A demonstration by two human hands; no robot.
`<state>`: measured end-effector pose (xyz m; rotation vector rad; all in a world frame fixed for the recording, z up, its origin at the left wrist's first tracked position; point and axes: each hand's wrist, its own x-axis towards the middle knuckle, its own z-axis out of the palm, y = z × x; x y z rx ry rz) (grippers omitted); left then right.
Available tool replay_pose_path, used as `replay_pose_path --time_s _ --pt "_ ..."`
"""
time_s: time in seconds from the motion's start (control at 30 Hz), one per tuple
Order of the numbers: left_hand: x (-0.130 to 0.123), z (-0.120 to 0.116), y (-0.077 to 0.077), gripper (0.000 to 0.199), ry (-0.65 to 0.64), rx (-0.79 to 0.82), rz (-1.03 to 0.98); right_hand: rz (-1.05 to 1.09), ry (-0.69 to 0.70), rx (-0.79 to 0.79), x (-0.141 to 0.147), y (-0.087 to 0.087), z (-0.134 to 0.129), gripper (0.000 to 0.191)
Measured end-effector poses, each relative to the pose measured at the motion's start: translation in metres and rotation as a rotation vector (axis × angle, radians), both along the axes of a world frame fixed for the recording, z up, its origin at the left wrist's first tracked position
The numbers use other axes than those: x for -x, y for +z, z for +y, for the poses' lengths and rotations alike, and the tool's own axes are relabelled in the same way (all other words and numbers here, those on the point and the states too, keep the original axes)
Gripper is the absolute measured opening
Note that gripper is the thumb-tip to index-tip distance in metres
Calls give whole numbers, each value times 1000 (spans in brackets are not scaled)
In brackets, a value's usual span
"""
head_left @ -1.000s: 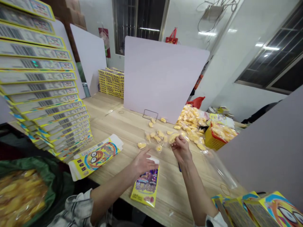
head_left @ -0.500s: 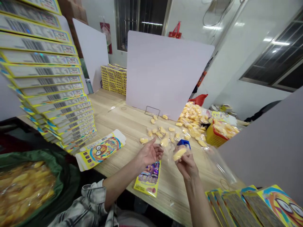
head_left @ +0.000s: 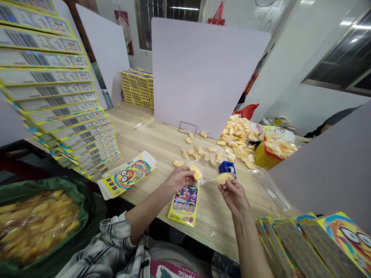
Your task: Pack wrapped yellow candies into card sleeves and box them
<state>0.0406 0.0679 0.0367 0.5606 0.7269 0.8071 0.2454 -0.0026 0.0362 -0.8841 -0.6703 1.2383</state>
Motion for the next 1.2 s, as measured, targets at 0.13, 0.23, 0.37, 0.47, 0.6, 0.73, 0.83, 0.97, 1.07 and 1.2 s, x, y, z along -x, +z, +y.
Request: replay_pose_path --time_s 0.13,0.23,0.37,0.47,0.6,0.73,0.83,0.97,1.07,1.2 --pt "3 0 -6 15 -1 -93 80 38 -123 101 8 -13 8 33" --pt "3 -2 -11 19 20 -115 93 85 -224 127 17 -15 11 39" --pt "13 1 -12 20 187 -112 17 138 -434 8 13 -11 11 40" --pt "25 8 -7 22 215 -234 58 38 -488 -38 3 -6 10 40" --pt "31 12 2 24 -57 -473 296 -395 -5 27 9 1 14 34" --pt "21 1 6 26 -278 -480 266 -660 160 -42 34 -3 24 30" --pt "15 -7 3 24 -298 -458 216 -750 55 -55 46 -12 28 26" --pt "15 10 -4 22 -280 -505 279 -718 -21 -32 46 -23 34 28" --pt "19 40 -13 23 -40 -572 380 -491 -200 29 47 -34 45 32" --pt "25 62 -33 24 85 -533 438 -471 -213 101 51 -61 58 29"
